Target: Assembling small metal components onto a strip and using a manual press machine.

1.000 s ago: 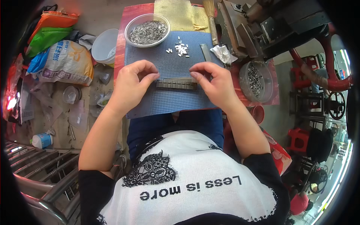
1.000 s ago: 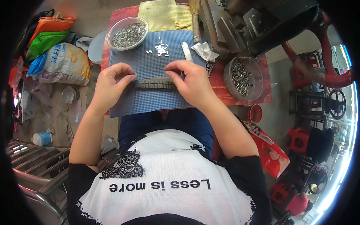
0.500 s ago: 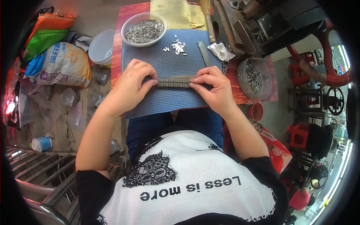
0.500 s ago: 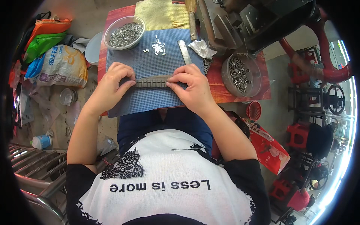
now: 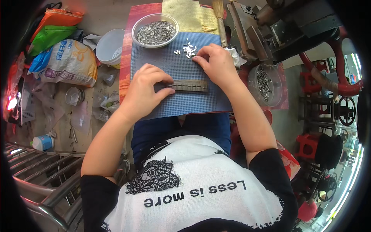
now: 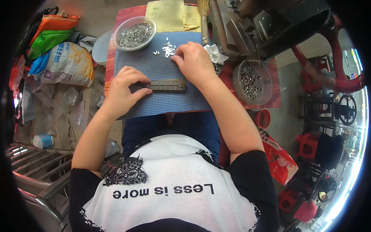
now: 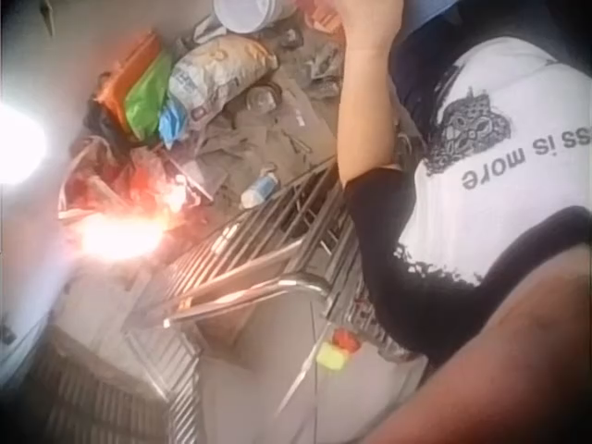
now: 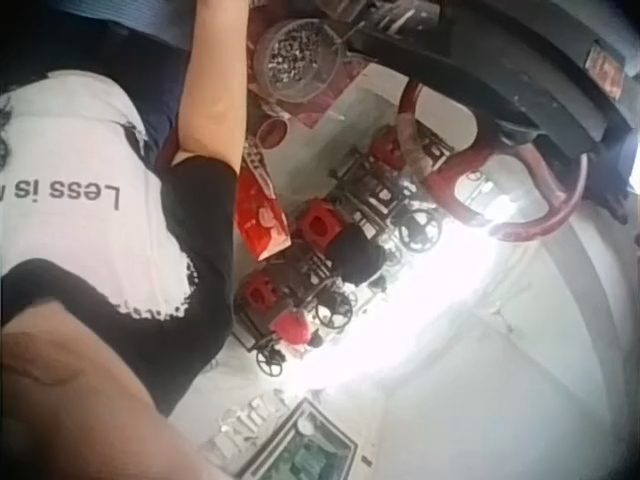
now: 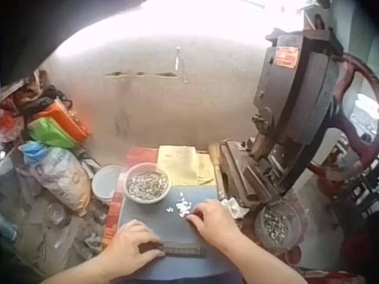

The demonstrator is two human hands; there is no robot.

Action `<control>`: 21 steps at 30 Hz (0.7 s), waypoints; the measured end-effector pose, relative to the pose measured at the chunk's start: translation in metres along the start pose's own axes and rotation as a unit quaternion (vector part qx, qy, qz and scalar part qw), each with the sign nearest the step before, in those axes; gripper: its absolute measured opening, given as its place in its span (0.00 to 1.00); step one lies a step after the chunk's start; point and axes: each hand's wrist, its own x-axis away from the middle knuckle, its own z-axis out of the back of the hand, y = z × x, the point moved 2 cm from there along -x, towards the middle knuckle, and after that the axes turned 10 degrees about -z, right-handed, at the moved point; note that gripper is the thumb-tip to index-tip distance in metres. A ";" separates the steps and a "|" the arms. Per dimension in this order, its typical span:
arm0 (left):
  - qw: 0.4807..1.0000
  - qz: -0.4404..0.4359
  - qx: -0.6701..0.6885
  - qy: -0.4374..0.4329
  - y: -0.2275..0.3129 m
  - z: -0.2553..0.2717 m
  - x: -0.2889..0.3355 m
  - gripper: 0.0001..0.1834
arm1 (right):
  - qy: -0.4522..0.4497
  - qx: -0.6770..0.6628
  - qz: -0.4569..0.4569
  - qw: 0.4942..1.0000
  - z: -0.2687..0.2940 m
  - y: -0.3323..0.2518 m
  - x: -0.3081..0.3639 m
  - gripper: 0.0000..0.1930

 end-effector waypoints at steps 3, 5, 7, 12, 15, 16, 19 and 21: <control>0.999 0.001 -0.034 -0.006 0.008 -0.001 -0.005 0.10 | 0.015 -0.018 0.019 1.000 0.001 0.000 0.001 0.06; 1.000 0.014 -0.006 0.024 0.004 -0.007 -0.017 0.09 | -0.017 -0.100 -0.028 0.994 0.009 -0.002 0.007 0.06; 0.997 -0.019 -0.021 0.070 -0.005 -0.015 -0.034 0.07 | -0.051 -0.181 -0.075 0.979 0.013 -0.001 0.016 0.06; 0.988 -0.016 -0.144 0.055 -0.013 -0.037 -0.066 0.05 | -0.107 -0.248 -0.084 0.959 0.020 -0.002 0.047 0.06; 0.981 0.004 -0.189 0.029 -0.015 -0.044 -0.072 0.04 | -0.076 -0.203 0.065 0.974 0.020 -0.002 0.059 0.05; 0.981 0.008 -0.192 0.029 -0.015 -0.044 -0.073 0.04 | -0.075 -0.204 0.063 0.974 0.021 -0.002 0.062 0.05; 0.982 -0.017 -0.183 0.047 -0.013 -0.044 -0.070 0.04 | -0.061 -0.169 0.074 0.981 0.024 -0.003 0.065 0.04; 0.982 -0.047 -0.171 0.066 -0.008 -0.042 -0.065 0.04 | -0.065 -0.162 0.082 0.981 0.024 -0.002 0.065 0.04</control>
